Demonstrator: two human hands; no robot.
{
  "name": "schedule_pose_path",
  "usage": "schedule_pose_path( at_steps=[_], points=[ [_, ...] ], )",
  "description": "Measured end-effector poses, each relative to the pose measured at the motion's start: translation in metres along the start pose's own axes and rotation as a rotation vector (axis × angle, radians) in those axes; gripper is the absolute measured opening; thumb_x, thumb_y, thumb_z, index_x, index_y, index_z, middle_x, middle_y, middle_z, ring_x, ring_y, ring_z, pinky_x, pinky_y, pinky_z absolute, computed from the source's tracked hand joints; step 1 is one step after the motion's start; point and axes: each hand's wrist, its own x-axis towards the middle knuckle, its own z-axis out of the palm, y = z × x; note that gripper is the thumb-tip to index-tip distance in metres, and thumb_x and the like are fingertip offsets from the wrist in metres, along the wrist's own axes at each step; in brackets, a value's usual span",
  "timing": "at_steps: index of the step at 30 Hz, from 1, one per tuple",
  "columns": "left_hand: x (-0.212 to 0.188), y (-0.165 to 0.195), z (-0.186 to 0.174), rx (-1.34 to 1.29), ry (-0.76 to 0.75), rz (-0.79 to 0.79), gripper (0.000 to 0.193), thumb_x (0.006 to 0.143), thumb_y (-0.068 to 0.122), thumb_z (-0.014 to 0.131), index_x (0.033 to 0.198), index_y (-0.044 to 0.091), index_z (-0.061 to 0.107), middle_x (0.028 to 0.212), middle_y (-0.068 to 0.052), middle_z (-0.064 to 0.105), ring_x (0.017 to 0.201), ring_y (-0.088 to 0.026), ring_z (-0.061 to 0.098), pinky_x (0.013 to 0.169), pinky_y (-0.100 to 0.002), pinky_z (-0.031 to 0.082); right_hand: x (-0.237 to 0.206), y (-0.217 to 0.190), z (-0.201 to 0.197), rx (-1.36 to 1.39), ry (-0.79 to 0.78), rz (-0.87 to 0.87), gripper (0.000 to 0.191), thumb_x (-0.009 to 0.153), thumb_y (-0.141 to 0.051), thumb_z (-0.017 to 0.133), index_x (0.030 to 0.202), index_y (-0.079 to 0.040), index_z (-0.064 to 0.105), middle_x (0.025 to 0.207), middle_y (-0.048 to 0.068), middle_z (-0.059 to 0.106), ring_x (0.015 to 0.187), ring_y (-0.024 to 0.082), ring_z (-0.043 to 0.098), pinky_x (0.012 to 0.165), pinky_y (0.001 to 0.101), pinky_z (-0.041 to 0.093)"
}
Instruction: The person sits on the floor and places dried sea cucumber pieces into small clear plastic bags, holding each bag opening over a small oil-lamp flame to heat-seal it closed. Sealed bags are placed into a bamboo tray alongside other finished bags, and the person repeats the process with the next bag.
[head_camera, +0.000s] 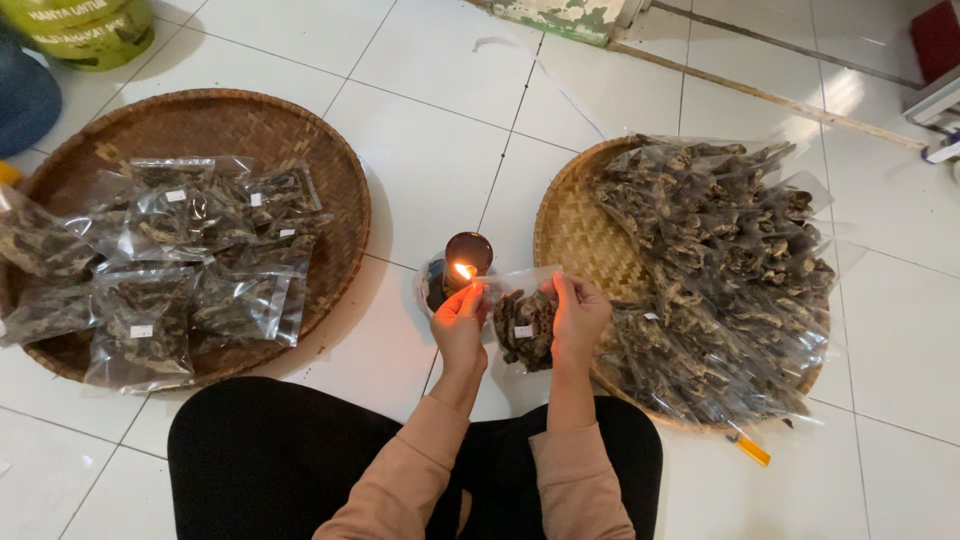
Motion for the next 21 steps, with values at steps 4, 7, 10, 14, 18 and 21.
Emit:
schedule_pose_path(
  at_steps=[4, 7, 10, 14, 18, 21],
  points=[
    [0.001, 0.001, -0.002, -0.02, -0.002, 0.01, 0.017, 0.094, 0.009, 0.071, 0.103, -0.003, 0.076, 0.092, -0.004, 0.074, 0.078, -0.011, 0.066, 0.071, -0.022, 0.053, -0.003, -0.005, 0.003, -0.008, 0.007, 0.016, 0.013, 0.093, -0.007, 0.073, 0.092, 0.005, 0.074, 0.08, 0.009, 0.075, 0.071, 0.013, 0.068, 0.069, 0.0278, 0.056],
    [0.0, 0.003, -0.004, 0.002, 0.013, 0.006, 0.017, 0.094, 0.009, 0.072, 0.103, -0.004, 0.077, 0.09, -0.005, 0.073, 0.075, -0.012, 0.064, 0.068, -0.023, 0.051, -0.007, -0.009, 0.006, -0.034, -0.01, -0.01, 0.013, 0.094, -0.008, 0.072, 0.092, 0.005, 0.075, 0.08, 0.009, 0.074, 0.071, 0.013, 0.068, 0.069, 0.0276, 0.055],
    [0.001, 0.004, -0.006, -0.022, 0.003, 0.017, 0.016, 0.094, 0.009, 0.071, 0.102, -0.003, 0.077, 0.09, -0.005, 0.073, 0.077, -0.011, 0.065, 0.071, -0.022, 0.054, -0.01, -0.011, 0.009, -0.042, -0.011, -0.004, 0.014, 0.095, -0.009, 0.072, 0.091, 0.005, 0.075, 0.079, 0.009, 0.074, 0.071, 0.013, 0.067, 0.069, 0.0276, 0.055],
    [0.002, 0.004, -0.008, -0.033, 0.016, 0.0, 0.015, 0.094, 0.008, 0.071, 0.101, -0.004, 0.076, 0.088, -0.006, 0.072, 0.076, -0.012, 0.065, 0.071, -0.023, 0.054, -0.011, -0.012, 0.011, -0.034, -0.022, 0.002, 0.015, 0.095, -0.008, 0.072, 0.09, 0.006, 0.074, 0.079, 0.008, 0.074, 0.07, 0.012, 0.066, 0.066, 0.0274, 0.052],
    [0.003, 0.005, -0.011, -0.065, 0.026, 0.0, 0.015, 0.093, 0.006, 0.071, 0.101, -0.005, 0.075, 0.091, -0.006, 0.073, 0.078, -0.012, 0.066, 0.073, -0.023, 0.057, -0.014, -0.011, 0.014, -0.033, -0.021, 0.02, 0.013, 0.094, -0.009, 0.072, 0.091, 0.004, 0.075, 0.079, 0.008, 0.074, 0.07, 0.012, 0.066, 0.065, 0.0265, 0.052],
    [0.004, 0.008, -0.014, -0.062, 0.032, 0.004, 0.015, 0.093, 0.006, 0.071, 0.102, -0.005, 0.074, 0.094, -0.007, 0.073, 0.079, -0.012, 0.066, 0.072, -0.022, 0.056, -0.016, -0.01, 0.018, -0.055, -0.028, 0.012, 0.013, 0.094, -0.009, 0.073, 0.091, 0.004, 0.075, 0.079, 0.008, 0.074, 0.069, 0.012, 0.066, 0.064, 0.0263, 0.051]
  ],
)
